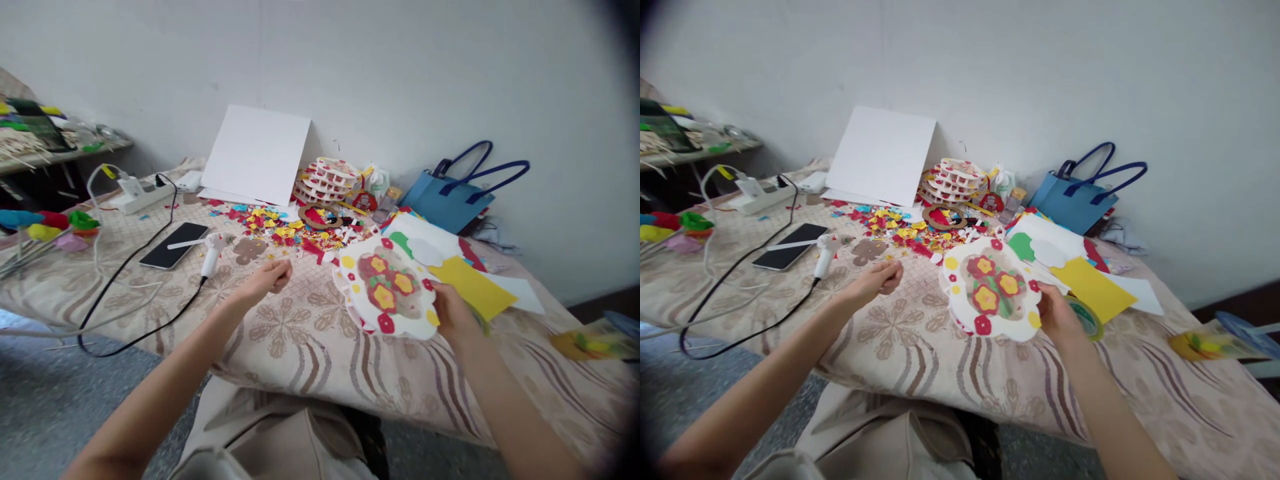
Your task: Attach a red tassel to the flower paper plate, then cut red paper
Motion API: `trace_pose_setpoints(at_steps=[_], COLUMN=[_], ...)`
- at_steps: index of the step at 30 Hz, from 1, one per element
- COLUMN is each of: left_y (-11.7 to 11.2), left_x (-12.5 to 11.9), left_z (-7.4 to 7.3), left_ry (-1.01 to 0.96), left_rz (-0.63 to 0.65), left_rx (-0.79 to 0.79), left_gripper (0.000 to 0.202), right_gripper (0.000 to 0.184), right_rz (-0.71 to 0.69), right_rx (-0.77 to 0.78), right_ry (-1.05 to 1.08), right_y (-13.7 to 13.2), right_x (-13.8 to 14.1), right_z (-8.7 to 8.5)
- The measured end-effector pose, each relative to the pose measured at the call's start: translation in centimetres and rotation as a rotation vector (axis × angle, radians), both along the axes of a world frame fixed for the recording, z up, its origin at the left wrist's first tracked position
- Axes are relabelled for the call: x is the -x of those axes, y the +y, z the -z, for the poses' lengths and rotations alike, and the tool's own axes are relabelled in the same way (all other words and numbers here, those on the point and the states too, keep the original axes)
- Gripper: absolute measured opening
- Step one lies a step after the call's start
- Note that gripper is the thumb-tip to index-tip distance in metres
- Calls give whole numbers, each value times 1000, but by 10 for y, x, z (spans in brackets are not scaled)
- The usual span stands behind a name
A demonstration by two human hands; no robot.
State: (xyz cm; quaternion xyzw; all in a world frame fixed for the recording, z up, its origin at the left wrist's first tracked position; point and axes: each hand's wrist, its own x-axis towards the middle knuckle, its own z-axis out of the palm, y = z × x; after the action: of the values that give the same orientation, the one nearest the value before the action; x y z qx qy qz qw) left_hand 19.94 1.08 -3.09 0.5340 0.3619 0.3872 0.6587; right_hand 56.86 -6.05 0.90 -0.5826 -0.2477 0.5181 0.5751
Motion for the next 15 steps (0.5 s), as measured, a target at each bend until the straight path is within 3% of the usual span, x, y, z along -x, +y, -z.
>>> trace_pose_setpoints(at_steps=[4, 8, 12, 15], left_y=[11, 7, -9, 7], left_x=[26, 26, -4, -24], left_z=[8, 13, 19, 15], left_ry=[-2, 58, 153, 180], left_rz=[-140, -173, 15, 49], left_rx=[-6, -58, -99, -154], left_gripper=[40, 42, 28, 29], right_gripper=[26, 33, 32, 34], right_rz=[188, 308, 371, 308], right_rx=[-68, -347, -384, -370], right_ry=[31, 30, 33, 82], right_y=[-13, -31, -39, -36], right_x=[-24, -35, -32, -27], right_z=[-36, -69, -73, -61])
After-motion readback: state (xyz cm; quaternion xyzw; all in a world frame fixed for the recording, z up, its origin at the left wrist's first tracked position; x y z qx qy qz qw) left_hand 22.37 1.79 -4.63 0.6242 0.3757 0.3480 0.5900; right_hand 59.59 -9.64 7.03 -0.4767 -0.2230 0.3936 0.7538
